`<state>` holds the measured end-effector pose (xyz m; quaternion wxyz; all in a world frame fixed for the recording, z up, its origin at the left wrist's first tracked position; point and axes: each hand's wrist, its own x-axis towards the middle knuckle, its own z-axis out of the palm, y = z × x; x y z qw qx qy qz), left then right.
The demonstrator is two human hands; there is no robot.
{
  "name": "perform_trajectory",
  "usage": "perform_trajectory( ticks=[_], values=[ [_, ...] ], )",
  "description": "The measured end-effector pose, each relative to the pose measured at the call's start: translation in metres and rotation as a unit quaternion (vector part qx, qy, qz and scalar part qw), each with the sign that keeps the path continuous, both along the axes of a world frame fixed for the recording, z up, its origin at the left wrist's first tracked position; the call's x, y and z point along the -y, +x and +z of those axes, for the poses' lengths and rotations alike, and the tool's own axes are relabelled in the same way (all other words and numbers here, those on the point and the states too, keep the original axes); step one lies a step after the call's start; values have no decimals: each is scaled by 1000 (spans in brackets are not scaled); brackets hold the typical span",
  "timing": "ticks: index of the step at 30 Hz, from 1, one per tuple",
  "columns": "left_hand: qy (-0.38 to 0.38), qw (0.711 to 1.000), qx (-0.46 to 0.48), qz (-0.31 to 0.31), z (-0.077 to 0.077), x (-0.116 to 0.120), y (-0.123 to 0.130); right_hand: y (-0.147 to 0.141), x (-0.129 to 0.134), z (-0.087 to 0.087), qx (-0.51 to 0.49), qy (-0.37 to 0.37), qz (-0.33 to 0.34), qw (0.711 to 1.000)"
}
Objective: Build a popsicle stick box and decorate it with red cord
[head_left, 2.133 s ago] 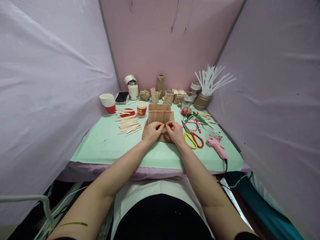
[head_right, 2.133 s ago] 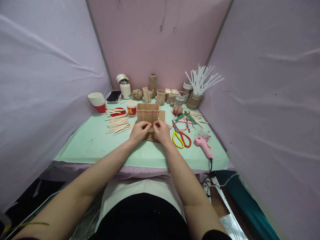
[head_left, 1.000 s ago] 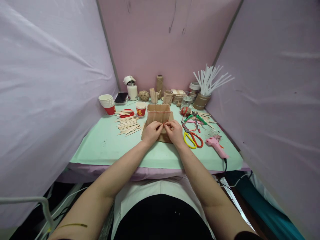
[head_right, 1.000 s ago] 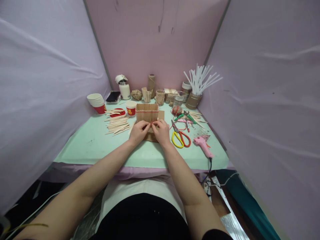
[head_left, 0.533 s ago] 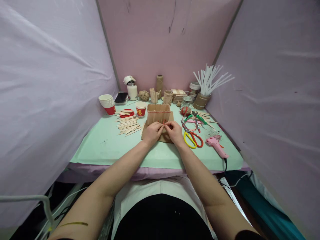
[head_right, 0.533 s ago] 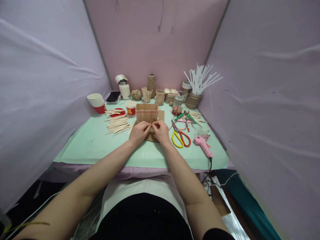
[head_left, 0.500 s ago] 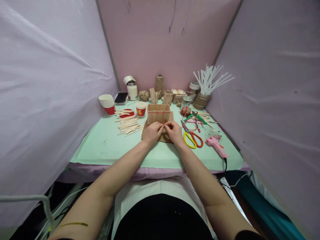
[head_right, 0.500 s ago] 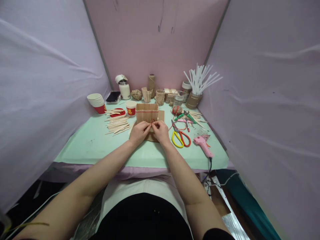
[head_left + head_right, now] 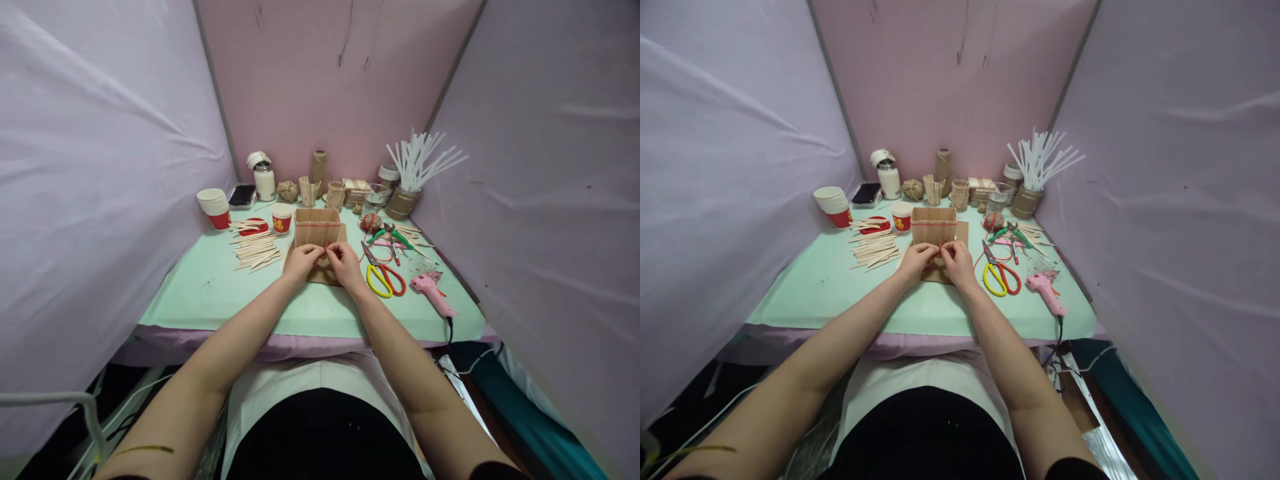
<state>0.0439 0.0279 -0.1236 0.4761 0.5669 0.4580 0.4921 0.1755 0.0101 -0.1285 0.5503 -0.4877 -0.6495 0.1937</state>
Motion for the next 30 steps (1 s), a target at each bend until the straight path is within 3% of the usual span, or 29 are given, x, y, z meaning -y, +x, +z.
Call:
perform_trajectory(
  ticks=[7,16,25,30],
  values=[
    [-80,991,69,-77,10,-3,-6,-2,2,3,-3,18,25,1000],
    [7,999,52,-6,8,5,-5,2,4,5,-6,23,15,1000],
    [-73,993,50,-84,14,-4,-11,0,8,10,15,47,46,998],
    [-42,997,43,-49,11,0,-9,0,8,8,9,20,33,999]
  ],
)
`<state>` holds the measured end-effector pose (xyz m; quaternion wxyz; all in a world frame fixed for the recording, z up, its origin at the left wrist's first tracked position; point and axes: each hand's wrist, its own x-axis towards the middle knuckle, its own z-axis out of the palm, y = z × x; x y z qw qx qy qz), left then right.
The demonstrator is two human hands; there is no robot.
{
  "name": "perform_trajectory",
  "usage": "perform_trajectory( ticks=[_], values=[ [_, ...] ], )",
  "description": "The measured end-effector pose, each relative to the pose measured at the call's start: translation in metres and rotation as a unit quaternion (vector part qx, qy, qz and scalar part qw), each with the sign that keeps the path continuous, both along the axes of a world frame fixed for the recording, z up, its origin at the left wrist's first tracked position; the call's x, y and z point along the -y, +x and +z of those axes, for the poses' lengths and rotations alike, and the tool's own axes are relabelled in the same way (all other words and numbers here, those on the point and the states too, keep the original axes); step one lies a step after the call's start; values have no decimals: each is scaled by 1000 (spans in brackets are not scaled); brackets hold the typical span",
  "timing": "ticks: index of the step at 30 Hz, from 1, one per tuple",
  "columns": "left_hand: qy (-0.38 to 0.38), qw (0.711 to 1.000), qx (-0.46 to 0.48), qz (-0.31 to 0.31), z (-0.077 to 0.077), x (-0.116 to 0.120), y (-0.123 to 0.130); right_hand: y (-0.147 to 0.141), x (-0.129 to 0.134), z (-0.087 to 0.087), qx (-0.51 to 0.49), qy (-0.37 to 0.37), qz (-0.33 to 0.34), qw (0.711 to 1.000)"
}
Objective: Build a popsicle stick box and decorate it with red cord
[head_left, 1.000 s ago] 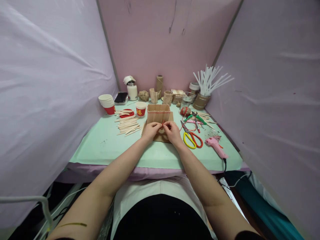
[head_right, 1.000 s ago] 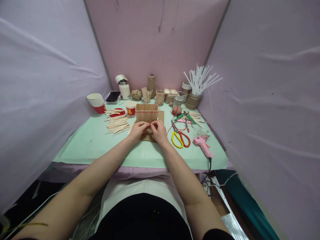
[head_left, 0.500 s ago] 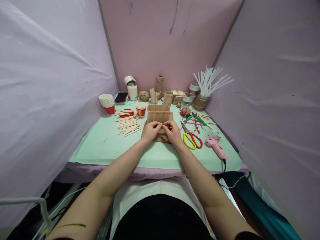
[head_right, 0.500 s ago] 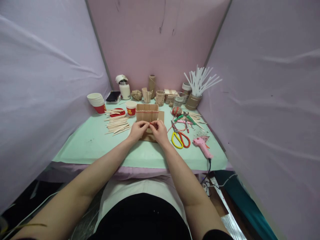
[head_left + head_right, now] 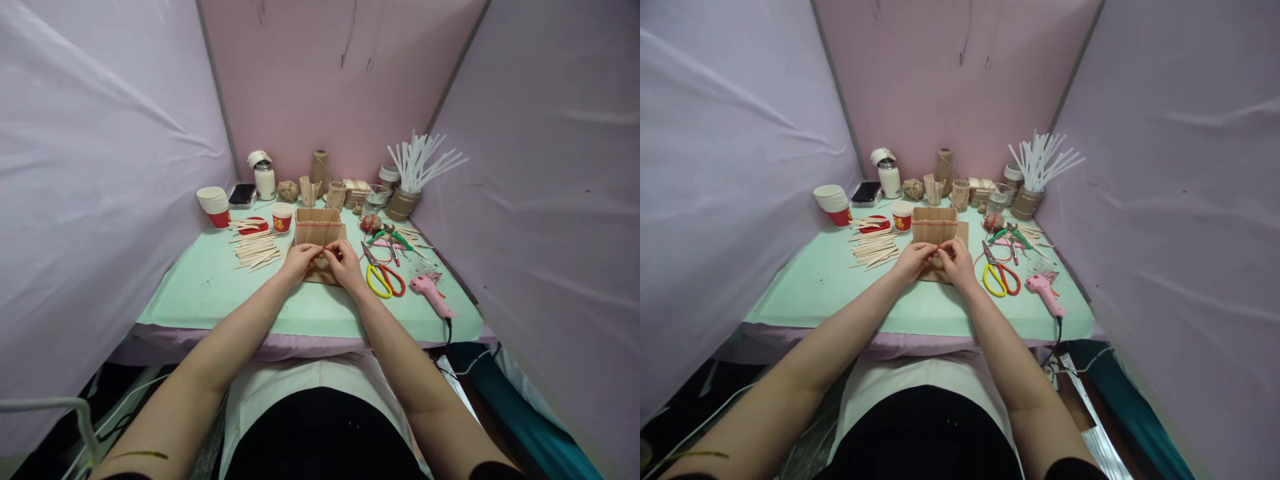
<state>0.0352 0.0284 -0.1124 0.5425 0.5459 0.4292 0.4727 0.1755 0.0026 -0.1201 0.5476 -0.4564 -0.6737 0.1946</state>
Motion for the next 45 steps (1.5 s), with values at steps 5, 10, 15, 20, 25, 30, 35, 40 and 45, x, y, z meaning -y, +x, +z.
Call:
perform_trajectory(
  ticks=[5,10,15,20,25,30,35,40,45],
  values=[
    [65,996,-56,31,-4,4,2,3,-4,-2,-22,-27,-17,999],
    [103,989,-108,8,-7,2,1,5,-10,-5,-52,-58,-28,997],
    [118,981,-155,5,-7,2,3,9,-13,-7,-82,-80,-64,991],
    [125,975,-186,18,-7,3,2,11,-15,-8,-107,-102,-71,987],
    [136,971,-191,36,-8,3,2,8,-13,-5,-111,-120,-36,986],
    [149,969,-194,42,-7,5,4,7,-11,-5,-111,-120,-35,986],
    [150,968,-200,33,-2,10,4,10,-13,-8,-108,-112,-68,986],
    [140,971,-192,21,2,12,3,11,-17,-11,-112,-108,-90,984],
    [99,984,-149,0,-3,9,3,11,-18,-11,-110,-118,-66,985]
  ],
)
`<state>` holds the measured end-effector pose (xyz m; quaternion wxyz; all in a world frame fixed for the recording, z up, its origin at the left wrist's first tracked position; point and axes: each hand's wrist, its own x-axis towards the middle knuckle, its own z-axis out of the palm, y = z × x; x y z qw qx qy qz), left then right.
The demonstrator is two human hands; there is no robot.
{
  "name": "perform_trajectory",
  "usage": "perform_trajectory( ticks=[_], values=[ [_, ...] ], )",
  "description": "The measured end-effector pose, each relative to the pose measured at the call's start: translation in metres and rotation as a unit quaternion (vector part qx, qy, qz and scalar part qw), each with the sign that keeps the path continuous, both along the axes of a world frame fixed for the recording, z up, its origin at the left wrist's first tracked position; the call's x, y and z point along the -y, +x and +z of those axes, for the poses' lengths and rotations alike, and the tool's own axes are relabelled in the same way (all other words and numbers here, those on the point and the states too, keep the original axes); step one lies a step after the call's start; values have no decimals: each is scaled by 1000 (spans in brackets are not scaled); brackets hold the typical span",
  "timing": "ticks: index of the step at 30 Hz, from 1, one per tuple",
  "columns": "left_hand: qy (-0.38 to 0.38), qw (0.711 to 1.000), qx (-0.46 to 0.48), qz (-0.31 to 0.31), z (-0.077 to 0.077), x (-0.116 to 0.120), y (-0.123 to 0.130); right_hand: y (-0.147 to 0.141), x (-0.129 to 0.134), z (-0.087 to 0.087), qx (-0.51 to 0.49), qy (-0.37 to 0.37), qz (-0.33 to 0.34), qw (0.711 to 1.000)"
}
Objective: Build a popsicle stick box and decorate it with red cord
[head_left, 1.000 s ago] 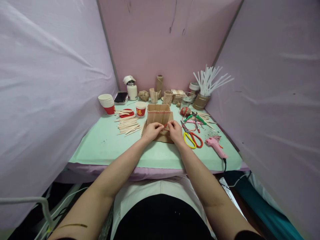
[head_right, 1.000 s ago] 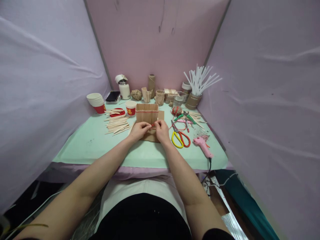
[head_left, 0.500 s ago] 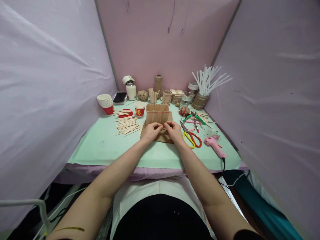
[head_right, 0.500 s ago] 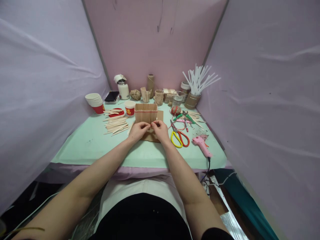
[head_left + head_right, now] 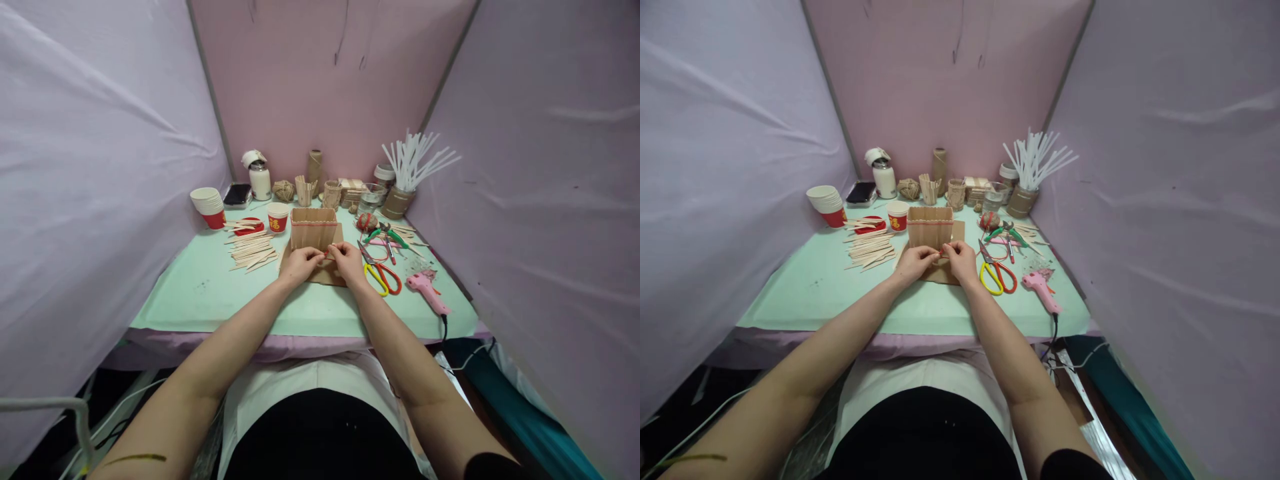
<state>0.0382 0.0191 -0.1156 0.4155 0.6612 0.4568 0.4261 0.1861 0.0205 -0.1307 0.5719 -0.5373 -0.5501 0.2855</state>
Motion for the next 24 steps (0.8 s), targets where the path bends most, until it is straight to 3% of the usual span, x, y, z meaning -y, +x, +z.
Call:
perform_trajectory(
  ticks=[8,15,24],
  values=[
    [-91,990,101,-34,-5,-4,4,-1,4,5,-29,-2,27,999],
    [-107,982,146,-55,-6,-7,3,-3,8,9,-40,-5,46,998],
    [-62,990,124,23,-8,-8,2,-4,12,11,-38,-2,44,998]
  ],
)
